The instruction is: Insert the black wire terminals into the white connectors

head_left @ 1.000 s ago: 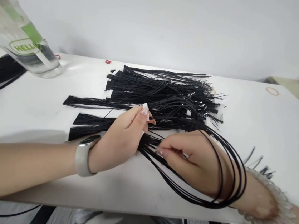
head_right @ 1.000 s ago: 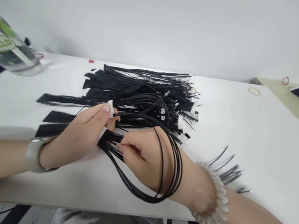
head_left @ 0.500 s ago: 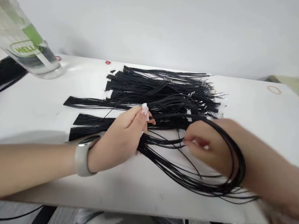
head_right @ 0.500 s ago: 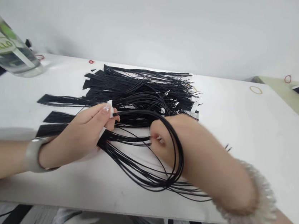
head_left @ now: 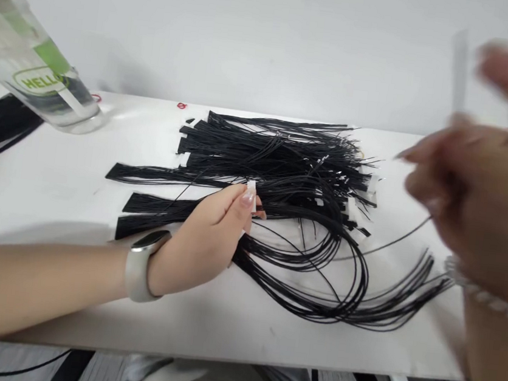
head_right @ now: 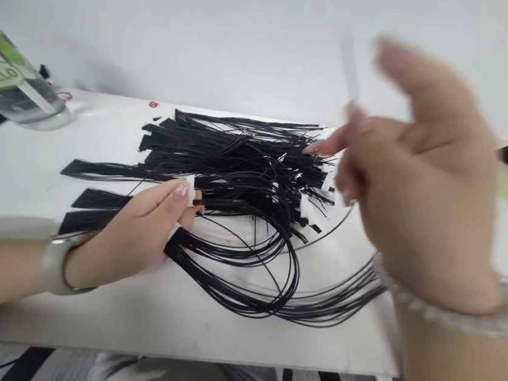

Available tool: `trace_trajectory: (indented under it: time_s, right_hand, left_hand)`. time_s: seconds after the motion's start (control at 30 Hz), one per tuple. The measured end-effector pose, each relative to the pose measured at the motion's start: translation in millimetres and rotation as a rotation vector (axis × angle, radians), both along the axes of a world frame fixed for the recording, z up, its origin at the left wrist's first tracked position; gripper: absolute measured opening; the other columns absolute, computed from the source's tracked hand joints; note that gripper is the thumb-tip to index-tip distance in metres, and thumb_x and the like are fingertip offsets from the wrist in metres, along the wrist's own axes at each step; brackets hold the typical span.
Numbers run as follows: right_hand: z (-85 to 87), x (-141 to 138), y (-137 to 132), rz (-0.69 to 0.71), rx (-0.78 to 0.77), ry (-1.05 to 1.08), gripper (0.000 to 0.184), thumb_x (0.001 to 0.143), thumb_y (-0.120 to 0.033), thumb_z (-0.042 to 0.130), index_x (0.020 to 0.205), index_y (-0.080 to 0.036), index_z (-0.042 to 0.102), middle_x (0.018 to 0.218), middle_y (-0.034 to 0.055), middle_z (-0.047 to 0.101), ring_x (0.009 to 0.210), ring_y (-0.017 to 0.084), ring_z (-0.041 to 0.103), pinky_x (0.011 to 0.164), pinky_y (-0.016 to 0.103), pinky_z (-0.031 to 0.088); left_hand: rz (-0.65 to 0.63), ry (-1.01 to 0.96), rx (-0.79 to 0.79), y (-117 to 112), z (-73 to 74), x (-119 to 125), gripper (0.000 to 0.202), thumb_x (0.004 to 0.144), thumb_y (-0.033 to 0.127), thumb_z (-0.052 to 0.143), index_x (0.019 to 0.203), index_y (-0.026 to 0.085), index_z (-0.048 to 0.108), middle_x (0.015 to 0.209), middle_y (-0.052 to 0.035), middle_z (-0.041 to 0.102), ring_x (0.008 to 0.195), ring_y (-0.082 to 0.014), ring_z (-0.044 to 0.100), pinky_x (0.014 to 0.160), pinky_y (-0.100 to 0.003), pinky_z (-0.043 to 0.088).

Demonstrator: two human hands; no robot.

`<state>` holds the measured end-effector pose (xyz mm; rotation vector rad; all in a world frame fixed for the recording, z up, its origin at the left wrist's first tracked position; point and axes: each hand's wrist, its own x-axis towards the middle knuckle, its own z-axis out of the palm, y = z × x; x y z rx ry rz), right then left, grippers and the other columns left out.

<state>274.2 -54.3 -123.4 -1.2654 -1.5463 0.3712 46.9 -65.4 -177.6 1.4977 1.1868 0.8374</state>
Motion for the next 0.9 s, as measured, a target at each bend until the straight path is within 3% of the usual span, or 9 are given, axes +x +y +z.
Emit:
trace_trajectory:
  time_s: [0.03,0.1,0.23,0.47,0.63,0.9]
  right_hand:
    - [-1.7,-11.6,-4.7,0.037,-0.010,-0.078,0.029,0.081,-0.028,0.054,0.109,-0.026,0.053,0.080,0.0016,0.059,0.056,0.007,0.051,0.041,0.019,0.033]
    - [-6.1,-30.7,-12.0,0.147,-0.007,-0.359,0.008,0.079,-0.024,0.056,0.082,-0.018,0.060,0.069,-0.0001,0.059,0.058,0.007,0.051,0.050,0.021,0.039]
    - [-14.3,-46.9,-15.8,0.261,0.001,-0.679,0.015,0.084,-0.020,0.047,0.073,-0.016,0.056,0.070,0.0007,0.056,0.064,0.008,0.048,0.058,0.022,0.037]
    - [-15.5,-44.9,-15.4,0.218,-0.025,-0.698,0.017,0.085,-0.020,0.044,0.069,-0.016,0.048,0.065,-0.0003,0.051,0.060,0.007,0.043,0.056,0.021,0.033]
    - [-15.5,-46.8,-16.4,0.246,-0.041,-0.716,0.018,0.086,-0.021,0.042,0.070,-0.016,0.048,0.065,-0.0002,0.050,0.060,0.007,0.043,0.056,0.022,0.033]
    - [-12.8,-46.0,-16.1,0.272,-0.120,-0.689,0.020,0.085,-0.022,0.043,0.066,-0.016,0.047,0.062,-0.0011,0.050,0.057,0.007,0.043,0.054,0.022,0.032]
  left_hand:
    - [-0.004,0.011,0.009,-0.3,0.1,-0.1,0.035,0.088,0.044,0.028,0.069,0.019,0.043,0.056,0.0044,0.040,0.051,-0.0081,0.038,0.057,-0.023,0.037]
    - [-0.014,0.046,0.047,-0.9,1.6,0.1,0.035,0.089,0.043,0.028,0.068,0.019,0.042,0.057,0.0037,0.041,0.053,-0.0087,0.040,0.057,-0.023,0.036]
    - [-0.036,0.113,0.132,-1.8,7.2,1.5,0.034,0.090,0.037,0.029,0.063,0.018,0.040,0.059,0.0028,0.041,0.056,-0.0091,0.039,0.058,-0.022,0.034]
    - [-0.069,0.136,0.169,-2.7,8.3,1.3,0.035,0.090,0.036,0.027,0.061,0.019,0.038,0.059,0.0031,0.040,0.055,-0.0090,0.037,0.057,-0.022,0.034]
    - [-0.094,0.174,0.197,-4.1,8.2,1.2,0.035,0.091,0.035,0.026,0.061,0.019,0.037,0.059,0.0018,0.040,0.065,-0.0110,0.043,0.061,-0.022,0.036]
    - [-0.090,0.166,0.203,-4.4,10.3,1.4,0.034,0.091,0.034,0.026,0.061,0.019,0.036,0.061,0.0018,0.041,0.061,-0.0105,0.042,0.062,-0.022,0.036]
